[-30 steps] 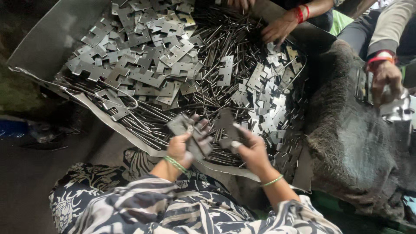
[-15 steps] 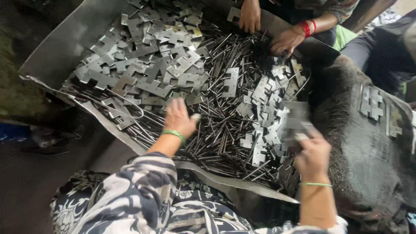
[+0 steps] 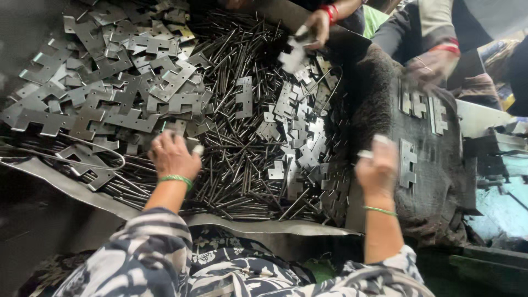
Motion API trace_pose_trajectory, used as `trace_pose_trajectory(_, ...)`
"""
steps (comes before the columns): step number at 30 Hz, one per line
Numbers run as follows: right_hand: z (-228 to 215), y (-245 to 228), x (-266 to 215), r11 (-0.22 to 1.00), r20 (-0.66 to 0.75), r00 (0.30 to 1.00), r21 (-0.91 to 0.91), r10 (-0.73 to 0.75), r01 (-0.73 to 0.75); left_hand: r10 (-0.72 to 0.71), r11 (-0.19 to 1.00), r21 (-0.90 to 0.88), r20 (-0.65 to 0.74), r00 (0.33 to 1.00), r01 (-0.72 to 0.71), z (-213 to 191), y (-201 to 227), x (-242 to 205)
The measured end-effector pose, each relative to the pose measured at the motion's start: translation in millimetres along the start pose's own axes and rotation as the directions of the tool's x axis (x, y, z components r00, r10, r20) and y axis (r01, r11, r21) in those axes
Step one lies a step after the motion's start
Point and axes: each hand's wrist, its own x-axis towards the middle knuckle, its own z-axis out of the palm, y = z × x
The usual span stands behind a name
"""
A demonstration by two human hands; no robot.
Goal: The person sorts metal parts from a large bin, picking up individual pieces and placing them onto a nearby surface. The task involves repetitive handling of small metallic components in a workshop setting.
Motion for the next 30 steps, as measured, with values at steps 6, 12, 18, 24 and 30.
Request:
trace_pose_trajectory(6, 59, -109, 12, 0.991, 0.617, 0.783, 0.041, 0.076, -0.129, 0.062, 0.532, -0.84, 0.165, 0.984, 0.108, -23, 36, -65)
trace_pose_trajectory(12, 91, -109, 10, 0.954, 0.764, 0.611, -0.02, 0.207, -0.299, 0.134, -0.773, -0.553, 0.336, 0.932, 0.31, -71, 8, -75)
trace_pose_trajectory(18, 71, -111, 10, 0.915, 0.678, 0.732, 0.253, 0.065, -0.315, 0.258, 0.626, -0.749, -0.064, 0.964, -0.218, -42, 36, -41)
trace_pose_trajectory(24, 18, -110, 5, 0.75, 0.682, 0.724, 0.532, -0.104, -0.393, 0.702, 0.708, -0.117, 0.006, 0.712, -0.697, 1, 49, -36)
trace_pose_trajectory(30, -21, -98, -9, -0.246, 0.63, 0.764, 0.769, 0.139, -0.59, 0.549, 0.621, -0.409, -0.383, 0.743, -0.669, 9, 62, -46)
